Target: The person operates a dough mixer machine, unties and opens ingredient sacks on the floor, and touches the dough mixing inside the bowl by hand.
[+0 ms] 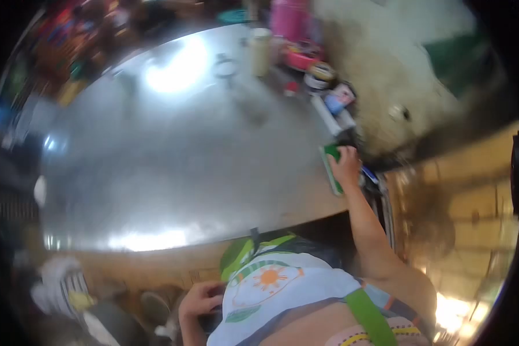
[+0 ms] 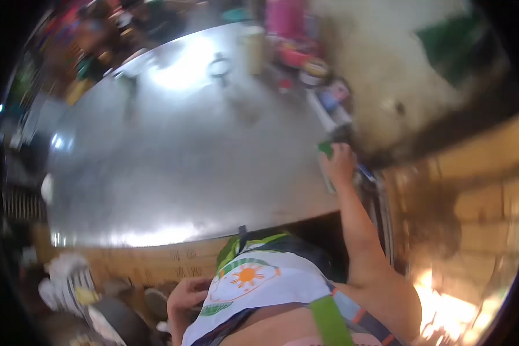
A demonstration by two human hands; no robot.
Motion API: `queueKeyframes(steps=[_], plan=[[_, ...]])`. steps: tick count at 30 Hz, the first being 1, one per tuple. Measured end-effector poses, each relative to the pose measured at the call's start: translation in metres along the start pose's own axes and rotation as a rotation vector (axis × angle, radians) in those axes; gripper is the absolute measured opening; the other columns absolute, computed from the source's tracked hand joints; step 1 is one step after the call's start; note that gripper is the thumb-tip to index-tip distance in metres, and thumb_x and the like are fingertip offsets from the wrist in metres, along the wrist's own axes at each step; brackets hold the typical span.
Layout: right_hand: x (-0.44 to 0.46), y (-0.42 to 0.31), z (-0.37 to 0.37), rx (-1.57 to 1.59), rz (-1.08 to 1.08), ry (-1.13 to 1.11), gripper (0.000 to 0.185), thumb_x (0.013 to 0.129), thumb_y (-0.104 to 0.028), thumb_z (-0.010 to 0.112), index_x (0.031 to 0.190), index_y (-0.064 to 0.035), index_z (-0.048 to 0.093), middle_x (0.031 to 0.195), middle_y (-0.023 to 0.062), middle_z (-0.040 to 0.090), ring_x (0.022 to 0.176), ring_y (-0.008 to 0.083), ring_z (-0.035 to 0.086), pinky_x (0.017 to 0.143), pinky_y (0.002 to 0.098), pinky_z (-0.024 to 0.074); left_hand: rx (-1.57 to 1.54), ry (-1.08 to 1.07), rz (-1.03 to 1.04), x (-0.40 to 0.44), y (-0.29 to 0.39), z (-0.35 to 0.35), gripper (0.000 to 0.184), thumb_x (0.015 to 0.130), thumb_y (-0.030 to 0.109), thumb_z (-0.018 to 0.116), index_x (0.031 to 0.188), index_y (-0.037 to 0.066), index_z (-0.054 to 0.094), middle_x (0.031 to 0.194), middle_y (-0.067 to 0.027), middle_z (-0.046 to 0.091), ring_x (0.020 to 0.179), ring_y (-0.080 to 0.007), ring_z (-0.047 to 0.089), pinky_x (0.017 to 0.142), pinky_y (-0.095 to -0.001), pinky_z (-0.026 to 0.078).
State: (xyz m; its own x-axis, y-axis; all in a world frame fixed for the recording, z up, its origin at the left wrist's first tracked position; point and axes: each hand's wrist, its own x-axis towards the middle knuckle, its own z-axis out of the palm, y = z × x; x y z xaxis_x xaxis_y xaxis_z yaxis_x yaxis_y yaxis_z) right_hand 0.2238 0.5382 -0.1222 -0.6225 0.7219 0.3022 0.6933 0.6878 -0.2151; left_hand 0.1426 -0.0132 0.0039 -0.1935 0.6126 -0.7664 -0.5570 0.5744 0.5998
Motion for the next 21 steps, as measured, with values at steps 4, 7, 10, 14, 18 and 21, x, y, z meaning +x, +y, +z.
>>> queueKeyframes(steps=[4,7,10,14,18,21], plan=[[-0.007,-0.056,-0.003,0.291,-0.242,0.030,0.027,0.079,-0.022,0.066,0.100,-0.0066,0.059,0.097,0.0121,0.058,0.093,0.0311,0.058,0.075,0.0425,0.0480,0.211,0.022,0.175,-0.002,-0.005,0.000,0.041,0.084,0.017,0.066,0.120,-0.001,0.059,0.101,-0.0077,0.068,0.090,-0.0121,0.060,0.081,-0.0267,0.049],[-0.036,-0.104,-0.006,0.614,-0.237,-0.357,0.025,0.081,-0.017,0.066,0.101,-0.0038,0.060,0.093,0.0133,0.061,0.085,0.0270,0.061,0.075,0.0357,0.0494,0.351,0.071,0.116,-0.019,0.007,0.002,0.039,0.088,0.022,0.063,0.120,0.001,0.060,0.101,-0.0079,0.068,0.089,-0.0120,0.061,0.082,-0.0271,0.049],[-0.065,-0.149,-0.024,0.733,-0.405,-0.576,0.025,0.080,-0.016,0.067,0.100,-0.0024,0.061,0.093,0.0139,0.063,0.083,0.0264,0.062,0.075,0.0346,0.0497,0.294,0.150,0.196,-0.025,-0.019,0.008,0.037,0.090,0.024,0.060,0.120,0.001,0.060,0.097,-0.0076,0.068,0.085,-0.0113,0.060,0.077,-0.0269,0.049],[-0.079,-0.205,-0.039,0.772,-0.706,-0.875,0.021,0.081,-0.017,0.067,0.094,-0.0012,0.064,0.088,0.0121,0.064,0.082,0.0223,0.062,0.074,0.0334,0.0497,-0.006,0.202,0.197,-0.021,-0.047,-0.002,0.034,0.090,0.022,0.060,0.117,0.001,0.061,0.096,-0.0048,0.067,0.084,-0.0099,0.059,0.076,-0.0259,0.049],[-0.115,-0.250,-0.066,0.697,-0.667,-1.628,0.018,0.085,-0.018,0.065,0.090,-0.0011,0.065,0.083,0.0067,0.064,0.080,0.0133,0.058,0.074,0.0297,0.0485,0.038,0.347,0.248,-0.054,-0.112,-0.020,0.032,0.089,0.021,0.062,0.113,0.001,0.063,0.097,-0.0052,0.067,0.088,-0.0120,0.060,0.079,-0.0277,0.049],[-0.137,-0.268,-0.065,0.755,-0.486,-1.780,0.017,0.087,-0.018,0.064,0.092,-0.0018,0.064,0.083,0.0015,0.064,0.079,0.0100,0.055,0.072,0.0278,0.0476,-0.259,0.331,0.230,-0.100,-0.162,-0.031,0.021,0.088,0.013,0.063,0.105,0.001,0.064,0.092,-0.0025,0.065,0.083,-0.0098,0.059,0.074,-0.0260,0.048]])
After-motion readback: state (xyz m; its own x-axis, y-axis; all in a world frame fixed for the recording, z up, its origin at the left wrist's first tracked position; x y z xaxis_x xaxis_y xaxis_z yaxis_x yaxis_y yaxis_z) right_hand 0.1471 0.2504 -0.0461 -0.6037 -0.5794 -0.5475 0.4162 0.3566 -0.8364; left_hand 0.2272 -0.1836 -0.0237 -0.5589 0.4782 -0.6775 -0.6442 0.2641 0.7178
